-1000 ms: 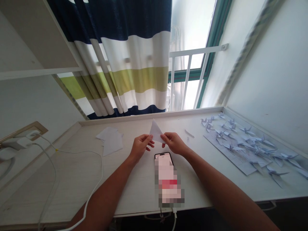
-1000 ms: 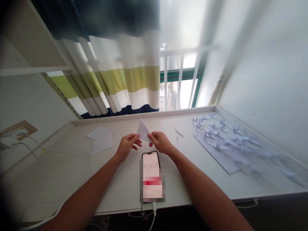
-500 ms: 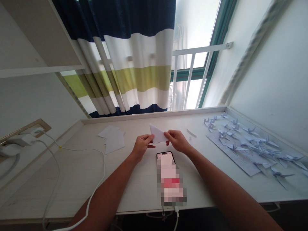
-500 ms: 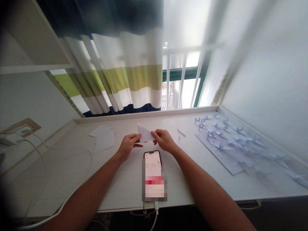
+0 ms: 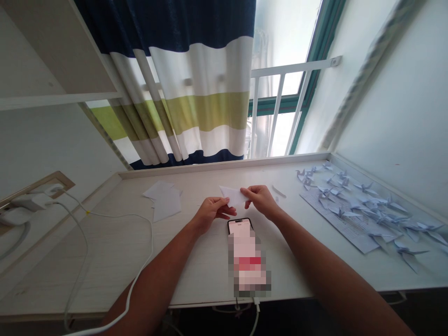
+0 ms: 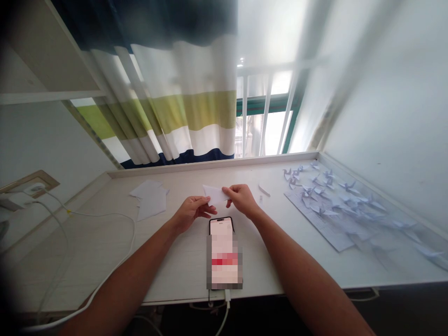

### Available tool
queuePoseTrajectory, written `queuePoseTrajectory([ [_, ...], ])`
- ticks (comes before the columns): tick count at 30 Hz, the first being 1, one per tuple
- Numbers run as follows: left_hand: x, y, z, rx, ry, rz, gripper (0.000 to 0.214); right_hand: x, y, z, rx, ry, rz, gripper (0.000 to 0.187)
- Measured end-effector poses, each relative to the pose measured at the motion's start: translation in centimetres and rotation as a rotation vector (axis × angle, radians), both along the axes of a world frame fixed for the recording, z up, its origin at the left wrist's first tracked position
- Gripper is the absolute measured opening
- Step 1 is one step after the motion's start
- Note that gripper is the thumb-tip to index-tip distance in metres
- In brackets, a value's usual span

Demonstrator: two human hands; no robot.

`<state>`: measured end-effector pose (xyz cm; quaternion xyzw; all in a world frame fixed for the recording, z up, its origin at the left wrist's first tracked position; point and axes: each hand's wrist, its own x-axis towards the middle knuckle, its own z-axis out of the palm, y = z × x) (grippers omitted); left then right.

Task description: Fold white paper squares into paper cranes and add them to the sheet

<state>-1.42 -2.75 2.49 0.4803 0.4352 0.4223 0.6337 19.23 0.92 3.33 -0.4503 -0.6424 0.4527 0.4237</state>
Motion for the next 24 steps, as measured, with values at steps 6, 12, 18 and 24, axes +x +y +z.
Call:
queuePoseTrajectory([
  [6,0.2,-0.1,-0.1,-0.062,-0.073,-0.029,0.038,-0.1,-0.2,0.1,-0.154,0.107,0.024,0.051],
  [12,-0.4,0.5,-0.3,-0.111,-0.164,0.079,0.031,0.0,-0.2,0.6,-0.133,0.35,0.108,0.036],
  [18,-0.5,0.2,0.3,-0.162,-0.209,0.026,0.027,-0.1,-0.6,1.2,0.152,0.268,0.244,0.046],
  [24,0.3,-0.5,-0.1,-0.169,-0.035,-0.171,0.04,-0.3,-0.5,0.9,0.173,0.185,0.2,0.031],
])
